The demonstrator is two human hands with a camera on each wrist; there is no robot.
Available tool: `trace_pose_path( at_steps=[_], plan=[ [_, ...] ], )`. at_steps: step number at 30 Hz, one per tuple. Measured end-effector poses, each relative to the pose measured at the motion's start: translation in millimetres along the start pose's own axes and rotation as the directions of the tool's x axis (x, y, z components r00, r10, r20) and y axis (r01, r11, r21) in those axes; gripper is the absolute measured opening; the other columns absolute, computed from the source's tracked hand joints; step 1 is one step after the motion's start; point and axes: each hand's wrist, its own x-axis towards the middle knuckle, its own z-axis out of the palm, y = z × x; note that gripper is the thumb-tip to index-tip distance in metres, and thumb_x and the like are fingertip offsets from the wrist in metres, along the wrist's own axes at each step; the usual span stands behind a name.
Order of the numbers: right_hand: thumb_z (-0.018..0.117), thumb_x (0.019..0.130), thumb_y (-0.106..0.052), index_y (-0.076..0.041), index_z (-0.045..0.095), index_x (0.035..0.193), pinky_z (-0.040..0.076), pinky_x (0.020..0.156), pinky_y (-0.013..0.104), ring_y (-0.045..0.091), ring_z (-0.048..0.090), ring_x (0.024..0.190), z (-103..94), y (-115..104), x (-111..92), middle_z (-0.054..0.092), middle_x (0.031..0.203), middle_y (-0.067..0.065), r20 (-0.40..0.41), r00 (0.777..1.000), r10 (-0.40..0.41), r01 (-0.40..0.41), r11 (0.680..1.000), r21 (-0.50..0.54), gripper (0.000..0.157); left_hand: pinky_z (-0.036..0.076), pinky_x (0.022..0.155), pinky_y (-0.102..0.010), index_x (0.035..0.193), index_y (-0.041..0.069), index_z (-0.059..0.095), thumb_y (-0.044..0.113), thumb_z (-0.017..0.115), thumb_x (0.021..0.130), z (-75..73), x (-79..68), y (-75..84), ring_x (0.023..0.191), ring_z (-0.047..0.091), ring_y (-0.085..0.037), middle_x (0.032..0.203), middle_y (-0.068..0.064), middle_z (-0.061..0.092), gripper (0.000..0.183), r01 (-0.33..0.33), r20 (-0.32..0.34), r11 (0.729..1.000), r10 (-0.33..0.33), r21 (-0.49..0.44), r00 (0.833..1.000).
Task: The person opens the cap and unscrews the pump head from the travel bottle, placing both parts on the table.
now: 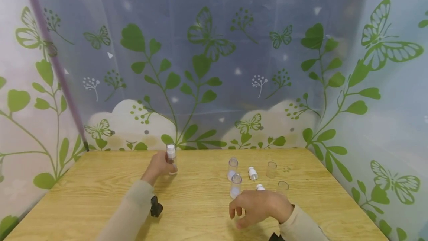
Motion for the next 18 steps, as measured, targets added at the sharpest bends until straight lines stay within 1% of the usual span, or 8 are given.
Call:
trace_pose_path(
  at_steps=[3, 6, 10, 15, 18],
  plan=[
    [0.074, 0.095, -0.019, -0.019, 0.073, 0.112, 0.053, 0.077, 0.022, -0.002, 0.061, 0.086, 0.5, 0.9, -0.3, 0.072, 0.106, -0.002, -0.002, 1.000, -0.002, 0.002, 1.000, 0.000, 0.017, 0.055, 0.073, -0.039, 0.096, -0.003, 0.066, 0.005, 0.082, 0.072, -2.9, -5.0, 2.8, 0.081, 0.063, -0.027, 0.092, -0.016, 0.069, 0.030, -0.014, 0.014, 1.000, 0.014, 0.007, 1.000],
    [0.073, 0.095, -0.019, -0.019, 0.073, 0.112, 0.053, 0.077, 0.022, -0.001, 0.061, 0.086, 0.8, 1.7, -0.4, 0.072, 0.106, -0.002, -0.006, 1.000, 0.002, -0.002, 1.000, -0.002, 0.017, 0.051, 0.067, -0.035, 0.091, -0.001, 0.066, 0.005, 0.083, 0.070, -6.6, -13.3, 8.0, 0.075, 0.059, -0.023, 0.084, -0.012, 0.067, 0.027, -0.054, 0.037, 0.998, 0.053, 0.023, 0.998],
    [0.072, 0.096, -0.019, -0.021, 0.073, 0.112, 0.053, 0.077, 0.023, 0.000, 0.062, 0.087, 1.4, 2.2, -0.1, 0.072, 0.106, -0.002, -0.007, 1.000, 0.014, -0.014, 1.000, -0.004, 0.017, 0.049, 0.063, -0.032, 0.090, -0.001, 0.068, 0.003, 0.081, 0.068, -10.6, -29.4, 14.1, 0.070, 0.057, -0.021, 0.078, -0.009, 0.066, 0.026, -0.107, 0.081, 0.993, 0.103, 0.050, 0.991],
    [0.072, 0.096, -0.019, -0.020, 0.073, 0.112, 0.053, 0.077, 0.023, 0.000, 0.063, 0.087, 2.1, 2.7, -0.8, 0.072, 0.107, -0.002, -0.005, 1.000, 0.021, -0.021, 1.000, 0.001, 0.017, 0.047, 0.057, -0.030, 0.082, 0.002, 0.068, -0.001, 0.076, 0.066, -13.9, -50.5, 20.6, 0.063, 0.054, -0.018, 0.073, -0.007, 0.065, 0.019, -0.157, 0.142, 0.984, 0.144, 0.081, 0.979],
    [0.072, 0.096, -0.019, -0.019, 0.073, 0.112, 0.053, 0.077, 0.023, 0.000, 0.063, 0.086, 2.4, 2.9, -1.3, 0.073, 0.107, -0.001, -0.010, 1.000, 0.013, -0.013, 1.000, -0.002, 0.017, 0.045, 0.055, -0.030, 0.080, 0.004, 0.066, -0.004, 0.074, 0.065, -14.8, -62.1, 24.3, 0.062, 0.052, -0.017, 0.073, -0.005, 0.064, 0.019, -0.177, 0.173, 0.980, 0.159, 0.095, 0.972]
  ],
)
